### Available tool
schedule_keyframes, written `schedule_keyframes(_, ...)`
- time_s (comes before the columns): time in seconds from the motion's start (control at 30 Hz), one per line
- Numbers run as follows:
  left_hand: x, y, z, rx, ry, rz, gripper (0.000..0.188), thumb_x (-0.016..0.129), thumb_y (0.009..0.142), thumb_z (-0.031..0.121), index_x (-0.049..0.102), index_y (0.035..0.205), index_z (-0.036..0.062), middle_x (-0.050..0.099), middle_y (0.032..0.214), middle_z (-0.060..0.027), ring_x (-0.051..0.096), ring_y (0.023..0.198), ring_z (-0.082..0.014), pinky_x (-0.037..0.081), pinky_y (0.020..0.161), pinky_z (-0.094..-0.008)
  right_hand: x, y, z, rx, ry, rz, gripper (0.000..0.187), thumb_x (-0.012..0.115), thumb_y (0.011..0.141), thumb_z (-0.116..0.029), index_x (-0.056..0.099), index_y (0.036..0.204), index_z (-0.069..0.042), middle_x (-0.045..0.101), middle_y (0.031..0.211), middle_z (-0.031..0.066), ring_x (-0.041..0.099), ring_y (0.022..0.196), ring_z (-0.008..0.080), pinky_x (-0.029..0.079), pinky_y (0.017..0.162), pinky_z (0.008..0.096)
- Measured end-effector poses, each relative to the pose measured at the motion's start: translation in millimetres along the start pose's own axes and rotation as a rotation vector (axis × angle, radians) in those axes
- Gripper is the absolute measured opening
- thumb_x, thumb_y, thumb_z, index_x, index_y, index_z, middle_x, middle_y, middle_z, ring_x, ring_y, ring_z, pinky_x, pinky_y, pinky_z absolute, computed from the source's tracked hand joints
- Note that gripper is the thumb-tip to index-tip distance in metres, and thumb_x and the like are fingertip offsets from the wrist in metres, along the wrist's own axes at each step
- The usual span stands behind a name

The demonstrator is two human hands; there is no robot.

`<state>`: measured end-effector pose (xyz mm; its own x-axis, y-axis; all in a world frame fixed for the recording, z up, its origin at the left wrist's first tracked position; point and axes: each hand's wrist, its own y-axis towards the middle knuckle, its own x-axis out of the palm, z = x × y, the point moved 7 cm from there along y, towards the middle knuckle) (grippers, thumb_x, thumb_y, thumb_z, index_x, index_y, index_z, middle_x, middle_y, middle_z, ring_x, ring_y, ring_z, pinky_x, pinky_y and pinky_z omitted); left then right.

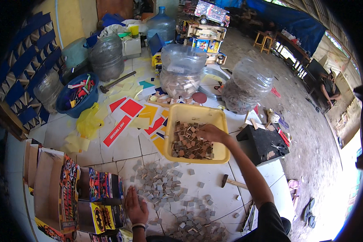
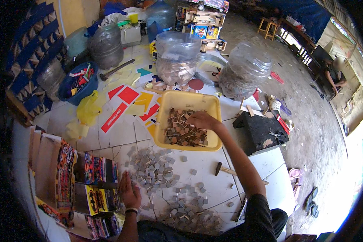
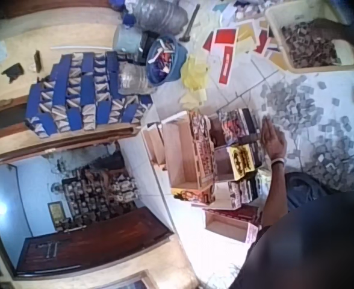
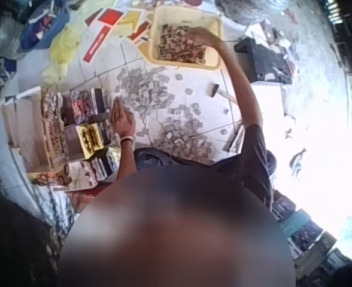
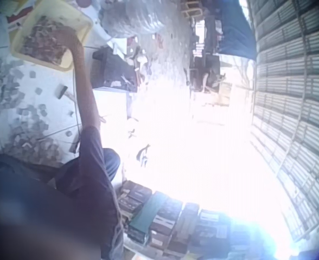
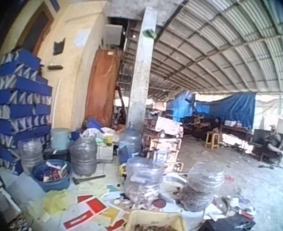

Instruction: The person sits on the floor and uses pliers to trim the fuse wires of small firecrackers. They pick up each firecracker, cut the wire, and place the trimmed item on the floor. The person repeats this process for multiple firecrackers.

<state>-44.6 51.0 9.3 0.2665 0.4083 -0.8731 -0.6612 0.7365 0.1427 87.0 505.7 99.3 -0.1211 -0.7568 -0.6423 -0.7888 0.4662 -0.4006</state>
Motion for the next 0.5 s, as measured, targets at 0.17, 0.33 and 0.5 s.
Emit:
schedule_keyframes(0.17,1.7,0.1,-0.2,0.003,0.027,-0.001,0.073,0.058,0.093,0.018,0.034,0.161,0.0046,0.037,0.164,-0.0183,0.035,0.152,-0.0359,0.026,0.126,-0.0487,61.4,-121.4,-68.3,-0.192,0.286,-1.002,0.027,0.066,0.095,-0.01,0.063,0.121,-0.003,0.065,0.11,0.0024,0.06,0.1,0.0146,0.057,0.079,0.0328)
schedule_keyframes(0.33,3.5,1.2,-0.2,-0.017,0.058,-0.026,0.074,0.058,0.092,0.017,0.034,0.161,0.0042,0.037,0.164,-0.019,0.036,0.152,-0.0367,0.026,0.126,-0.0488,23.3,-120.4,-81.8,-0.293,0.118,-0.647,0.041,0.067,0.099,-0.02,0.064,0.139,-0.011,0.068,0.132,0.0048,0.064,0.118,0.0195,0.061,0.089,0.0381)
schedule_keyframes(0.5,1.4,1.4,0.6,-0.015,-0.008,0.002,0.073,0.057,0.092,0.017,0.035,0.16,0.0035,0.037,0.164,-0.0192,0.036,0.152,-0.0367,0.026,0.126,-0.0492,13.6,-49.3,-4.3,0.08,-0.508,-0.018,0.025,0.069,0.089,-0.009,0.073,0.114,-0.007,0.077,0.11,0.0124,0.076,0.099,0.0277,0.063,0.08,0.045)
